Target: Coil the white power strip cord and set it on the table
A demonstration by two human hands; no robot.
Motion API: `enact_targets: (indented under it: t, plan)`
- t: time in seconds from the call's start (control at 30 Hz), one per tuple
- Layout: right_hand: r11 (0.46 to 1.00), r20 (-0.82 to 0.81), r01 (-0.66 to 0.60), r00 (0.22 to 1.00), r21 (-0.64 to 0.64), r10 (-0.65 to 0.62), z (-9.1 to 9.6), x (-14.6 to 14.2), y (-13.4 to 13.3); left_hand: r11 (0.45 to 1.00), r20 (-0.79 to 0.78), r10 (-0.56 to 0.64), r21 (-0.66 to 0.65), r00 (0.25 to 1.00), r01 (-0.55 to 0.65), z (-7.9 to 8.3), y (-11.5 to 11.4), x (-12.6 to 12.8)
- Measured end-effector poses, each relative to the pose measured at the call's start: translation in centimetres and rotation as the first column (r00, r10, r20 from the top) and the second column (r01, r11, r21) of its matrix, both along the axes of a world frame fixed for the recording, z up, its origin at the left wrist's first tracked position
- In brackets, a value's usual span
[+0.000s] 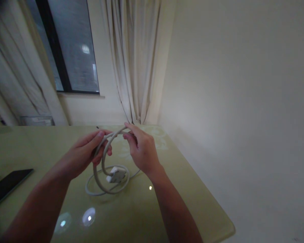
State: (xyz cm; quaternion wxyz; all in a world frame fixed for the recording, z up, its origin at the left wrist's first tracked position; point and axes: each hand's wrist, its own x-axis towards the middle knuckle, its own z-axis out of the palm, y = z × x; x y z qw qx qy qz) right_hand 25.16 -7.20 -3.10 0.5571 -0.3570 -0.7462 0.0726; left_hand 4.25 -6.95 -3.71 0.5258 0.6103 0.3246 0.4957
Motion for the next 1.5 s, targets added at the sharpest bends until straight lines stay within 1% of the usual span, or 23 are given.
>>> enact_targets:
  t: [0.07, 0.17, 0.2, 0.27, 0.37, 0.47, 0.5, 0.57, 0.67, 0.73, 0.83, 0.9, 0.97, 1.03, 1.07, 1.13, 1.2, 1.27, 1.3, 1.37, 1.4, 1.47, 1.5]
  plan:
    - [1.0, -0.013, 0.004, 1.0, 0.03, -0.003, -0.2, -0.1, 0.1, 0.982, 0.016, -0.143, -0.12, 0.99, 0.144, -0.3, 0.2, -0.7]
    - [0.996, -0.046, 0.046, 0.998, 0.073, -0.042, -0.5, -0.2, 0.4, 0.9, 0.094, -0.318, -0.283, 0.943, 0.332, -0.9, 0.8, -1.5]
    - [0.994, -0.07, 0.071, 0.995, 0.084, -0.066, -0.6, -0.1, 0.5, 0.883, 0.117, -0.342, -0.3, 0.933, 0.361, -1.2, 1.1, -1.6]
    - [0.989, -0.121, 0.119, 0.987, 0.091, -0.108, -0.6, 0.1, 0.6, 0.894, 0.144, -0.319, -0.283, 0.937, 0.348, -1.8, 1.8, -1.5]
    - [0.987, -0.113, 0.135, 0.986, 0.089, -0.125, -0.4, 0.7, 0.4, 0.966, 0.152, -0.159, -0.182, 0.975, 0.186, -2.7, 2.9, -0.5]
    - [0.982, 0.045, 0.129, 0.99, 0.136, -0.136, 0.0, 1.4, -0.2, 0.998, 0.176, 0.052, -0.032, 0.983, -0.047, -3.0, 3.7, 0.6]
    - [0.981, 0.097, 0.124, 0.985, 0.147, -0.14, 0.0, 1.6, -0.5, 0.992, 0.215, 0.122, -0.014, 0.969, -0.122, -2.9, 3.8, 0.8]
    - [0.984, 0.161, 0.116, 0.977, 0.133, -0.137, -0.2, 1.9, -1.2, 0.968, 0.309, 0.249, -0.064, 0.918, -0.241, -2.6, 3.8, 1.1]
    - [0.993, 0.197, 0.113, 0.973, 0.036, -0.118, -1.6, 2.0, -2.5, 0.927, 0.408, 0.374, -0.138, 0.833, -0.348, -2.0, 3.7, 0.9]
    - [0.993, 0.23, 0.113, 0.968, -0.028, -0.104, -3.4, 1.8, -3.5, 0.901, 0.432, 0.416, -0.08, 0.8, -0.426, -2.0, 3.8, 0.8]
    - [0.992, 0.362, 0.104, 0.929, -0.066, -0.073, -6.3, 1.5, -5.1, 0.827, 0.384, 0.506, 0.04, 0.772, -0.561, -2.6, 4.4, 0.9]
    - [0.991, 0.468, 0.113, 0.881, -0.066, -0.069, -7.8, 1.4, -6.4, 0.773, 0.312, 0.572, 0.105, 0.759, -0.626, -3.4, 5.2, 0.8]
    - [0.99, 0.54, 0.12, 0.839, -0.068, -0.064, -8.7, 1.6, -7.9, 0.703, 0.27, 0.64, 0.172, 0.72, -0.69, -4.3, 6.3, 0.2]
    - [0.994, 0.605, 0.098, 0.795, -0.051, -0.048, -9.3, 2.3, -9.5, 0.61, 0.3, 0.71, 0.191, 0.638, -0.769, -5.1, 7.6, -1.2]
    - [0.997, 0.65, 0.079, 0.759, -0.026, -0.043, -9.5, 2.9, -10.2, 0.587, 0.335, 0.728, 0.146, 0.598, -0.796, -5.5, 8.3, -2.3]
    - [0.998, 0.763, 0.031, 0.644, 0.047, -0.055, -10.1, 4.7, -11.4, 0.606, 0.425, 0.721, -0.005, 0.547, -0.795, -6.1, 9.5, -4.7]
    - [0.994, 0.868, -0.013, 0.488, 0.112, -0.092, -10.7, 7.6, -11.8, 0.627, 0.501, 0.692, -0.063, 0.519, -0.776, -6.3, 10.2, -7.3]
    - [0.988, 0.926, -0.022, 0.35, 0.155, -0.138, -11.1, 11.2, -11.2, 0.59, 0.533, 0.702, -0.062, 0.473, -0.805, -6.3, 10.3, -9.4]
    - [0.985, 0.943, -0.022, 0.293, 0.173, -0.159, -11.2, 13.2, -10.5, 0.555, 0.543, 0.717, -0.064, 0.438, -0.829, -6.2, 10.2, -10.1]
    - [0.978, 0.955, 0.013, 0.213, 0.208, -0.206, -10.7, 17.0, -8.6, 0.494, 0.554, 0.739, -0.058, 0.384, -0.867, -5.7, 9.7, -10.8]
    - [0.972, 0.957, 0.07, 0.174, 0.224, -0.233, -10.1, 18.7, -7.5, 0.48, 0.548, 0.743, -0.034, 0.385, -0.877, -5.4, 9.3, -10.7]
    - [0.954, 0.965, 0.198, 0.091, 0.226, -0.248, -8.6, 21.4, -5.1, 0.467, 0.51, 0.745, 0.061, 0.429, -0.882, -4.8, 8.7, -10.2]
    - [0.938, 0.97, 0.278, 0.064, 0.209, -0.235, -7.7, 22.3, -4.1, 0.442, 0.496, 0.753, 0.106, 0.432, -0.891, -4.5, 8.4, -9.8]
